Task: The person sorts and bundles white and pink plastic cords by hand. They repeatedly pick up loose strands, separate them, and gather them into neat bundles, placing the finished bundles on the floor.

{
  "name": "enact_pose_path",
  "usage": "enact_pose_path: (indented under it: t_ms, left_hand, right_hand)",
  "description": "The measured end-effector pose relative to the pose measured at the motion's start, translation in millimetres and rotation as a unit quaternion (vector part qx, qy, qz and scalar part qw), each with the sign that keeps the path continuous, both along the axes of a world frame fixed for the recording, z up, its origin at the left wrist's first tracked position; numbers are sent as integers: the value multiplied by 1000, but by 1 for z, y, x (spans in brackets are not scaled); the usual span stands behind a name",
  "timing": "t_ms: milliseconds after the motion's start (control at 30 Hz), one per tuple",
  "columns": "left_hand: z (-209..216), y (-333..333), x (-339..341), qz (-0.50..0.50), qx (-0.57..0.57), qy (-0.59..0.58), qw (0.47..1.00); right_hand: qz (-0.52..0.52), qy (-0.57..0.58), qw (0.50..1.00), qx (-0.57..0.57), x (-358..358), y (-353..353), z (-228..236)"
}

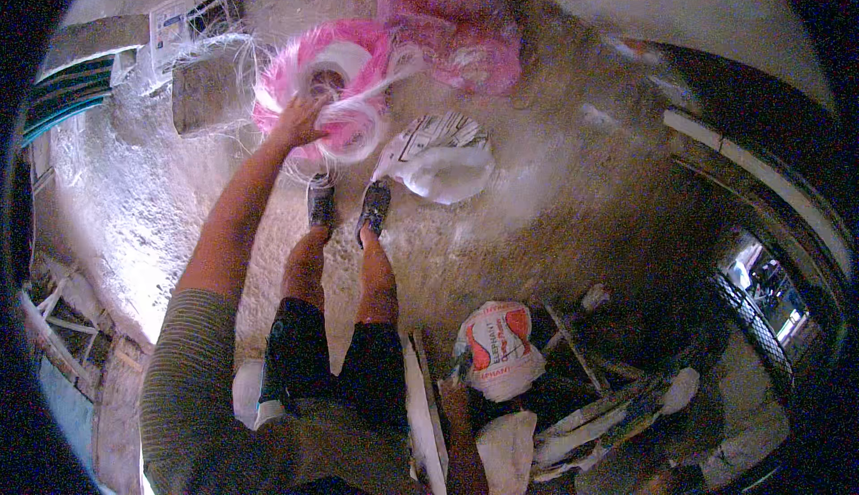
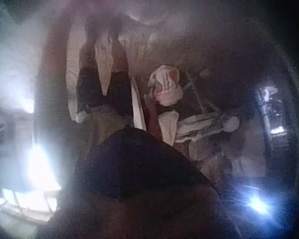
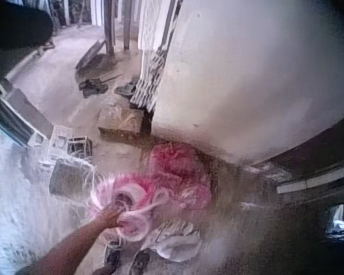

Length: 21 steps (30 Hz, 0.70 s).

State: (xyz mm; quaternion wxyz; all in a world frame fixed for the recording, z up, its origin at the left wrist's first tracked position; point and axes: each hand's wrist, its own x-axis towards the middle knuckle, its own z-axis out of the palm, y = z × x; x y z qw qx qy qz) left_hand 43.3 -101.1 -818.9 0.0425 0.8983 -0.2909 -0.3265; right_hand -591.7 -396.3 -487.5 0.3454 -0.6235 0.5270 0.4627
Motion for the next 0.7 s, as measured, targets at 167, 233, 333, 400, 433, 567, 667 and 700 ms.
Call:
enact_pose_path:
  t_ms: [167,233,333,400,433,567,667,700]
  left_hand:
    - [18,67,-11,-62,62,72,994]
    - [20,66,-9,-97,37,8,995]
    - [-17,40,-10,-70,-51,12,996]
    - [-55,16,-16,50,-82,70,993]
    - [-62,-7,-18,110,-44,138,983]
    - [-75,-31,-10,195,22,199,960]
    - [-77,-42,-20,213,15,221,952]
    - [-79,-43,-25,219,8,231,948]
  right_hand:
    - [-236,-104,963,-75,30,-6,-16]
    - [-201,-186,959,-74,90,14,-15]
    - [-64,-121,990,-36,111,20,-9]
    - [21,-45,999,-11,98,16,-14]
    - [43,-21,999,-7,78,17,-19]
    - [-32,-30,999,20,111,34,-7]
    - [-13,-66,998,-2,60,25,-7]
    - [-62,-17,998,0,38,18,-9]
